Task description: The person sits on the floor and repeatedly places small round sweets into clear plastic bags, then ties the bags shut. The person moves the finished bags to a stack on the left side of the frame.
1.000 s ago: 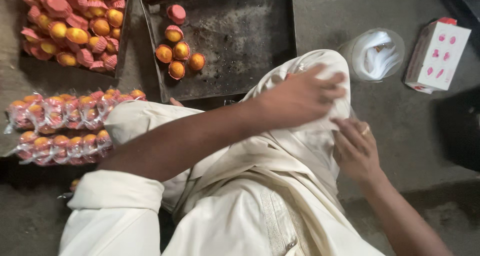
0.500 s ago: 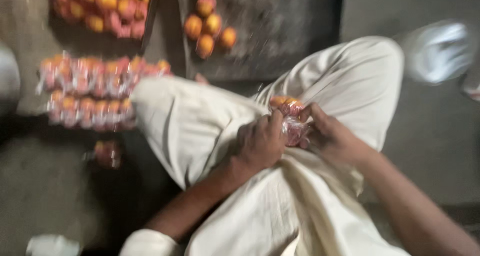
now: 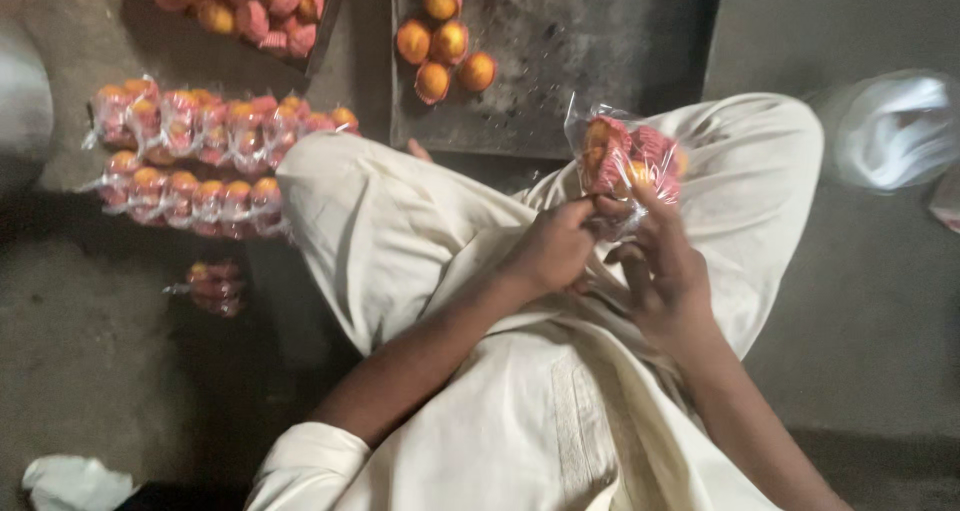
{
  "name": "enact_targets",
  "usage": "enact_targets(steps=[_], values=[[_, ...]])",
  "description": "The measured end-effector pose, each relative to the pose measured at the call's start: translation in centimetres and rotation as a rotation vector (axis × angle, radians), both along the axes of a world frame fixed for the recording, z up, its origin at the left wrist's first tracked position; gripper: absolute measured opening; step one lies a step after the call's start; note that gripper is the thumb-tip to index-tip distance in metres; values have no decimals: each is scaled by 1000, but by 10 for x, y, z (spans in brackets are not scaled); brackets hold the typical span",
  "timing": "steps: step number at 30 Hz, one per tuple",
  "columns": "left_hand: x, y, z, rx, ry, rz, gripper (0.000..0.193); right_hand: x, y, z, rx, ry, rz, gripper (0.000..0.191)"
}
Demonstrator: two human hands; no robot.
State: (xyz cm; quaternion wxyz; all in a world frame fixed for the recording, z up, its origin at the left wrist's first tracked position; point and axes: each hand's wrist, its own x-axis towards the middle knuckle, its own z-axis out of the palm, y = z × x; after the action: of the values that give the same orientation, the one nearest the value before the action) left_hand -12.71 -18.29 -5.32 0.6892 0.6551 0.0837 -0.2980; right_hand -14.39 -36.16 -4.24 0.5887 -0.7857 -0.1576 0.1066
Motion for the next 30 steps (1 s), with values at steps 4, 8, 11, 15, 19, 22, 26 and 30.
enact_targets(steps=[4, 8, 11, 15, 19, 22, 26, 30], values=[[16, -52, 19, 928, -754, -330, 27, 10, -26, -24, -461, -227, -144, 72], [24, -91, 16, 1070, -1063, -576, 32, 4, -65, -33, -356, -85, -258, 69], [34, -109, -10, 745, -1077, -482, 43, -1, -92, -37, 55, 162, -408, 57], [43, -109, -47, 643, -1019, -399, 80, 7, -117, -50, 483, 432, -736, 44], [41, -102, -62, 661, -985, -456, 89, 19, -119, -71, 447, 364, -807, 23], [43, -97, -63, 682, -991, -466, 91, 16, -117, -74, -12, -3, -656, 14], [49, -88, -65, 636, -1075, -393, 91, 4, -119, -57, -178, 81, -306, 47], [48, -80, -65, 487, -1127, -436, 89, 8, -114, -39, -136, 230, -56, 53]])
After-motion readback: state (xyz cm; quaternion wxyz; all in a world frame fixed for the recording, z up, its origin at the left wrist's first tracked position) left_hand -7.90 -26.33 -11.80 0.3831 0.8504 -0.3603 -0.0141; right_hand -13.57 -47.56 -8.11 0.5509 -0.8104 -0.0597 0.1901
